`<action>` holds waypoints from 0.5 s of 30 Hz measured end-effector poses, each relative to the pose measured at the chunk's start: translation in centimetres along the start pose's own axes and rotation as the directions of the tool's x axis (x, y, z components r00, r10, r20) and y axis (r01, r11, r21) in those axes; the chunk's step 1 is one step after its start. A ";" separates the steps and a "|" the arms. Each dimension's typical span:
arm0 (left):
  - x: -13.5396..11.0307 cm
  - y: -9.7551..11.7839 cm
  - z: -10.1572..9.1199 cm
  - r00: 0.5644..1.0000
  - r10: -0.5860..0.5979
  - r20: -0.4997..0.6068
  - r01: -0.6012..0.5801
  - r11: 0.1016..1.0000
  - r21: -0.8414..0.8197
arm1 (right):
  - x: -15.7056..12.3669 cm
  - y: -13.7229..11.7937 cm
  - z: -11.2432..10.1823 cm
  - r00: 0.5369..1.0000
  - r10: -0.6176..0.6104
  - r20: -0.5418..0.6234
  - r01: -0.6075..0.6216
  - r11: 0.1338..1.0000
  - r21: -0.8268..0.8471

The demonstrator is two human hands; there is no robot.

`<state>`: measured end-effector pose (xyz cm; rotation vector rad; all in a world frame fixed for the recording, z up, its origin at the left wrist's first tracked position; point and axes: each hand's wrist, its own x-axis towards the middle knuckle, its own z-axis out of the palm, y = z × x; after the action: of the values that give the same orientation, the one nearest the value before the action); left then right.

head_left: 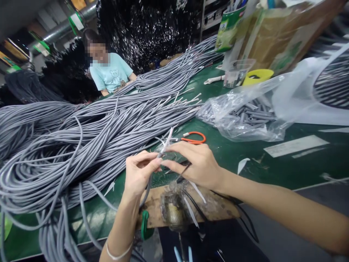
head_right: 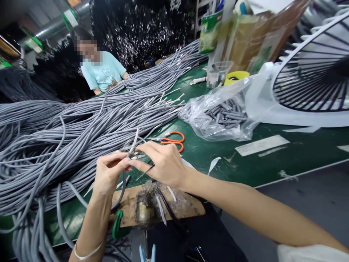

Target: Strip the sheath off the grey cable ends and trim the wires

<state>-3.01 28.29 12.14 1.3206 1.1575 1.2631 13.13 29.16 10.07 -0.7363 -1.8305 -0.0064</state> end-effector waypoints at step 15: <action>0.1 -0.9 1.7 0.963 0.036 -0.266 -0.086 0.980 -0.181 | -0.7 -0.9 1.3 0.991 -0.004 0.135 -0.024 0.978 0.206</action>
<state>-1.35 28.49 11.27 1.0767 1.1478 1.5900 11.73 28.53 9.26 -0.6106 -1.9204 0.2432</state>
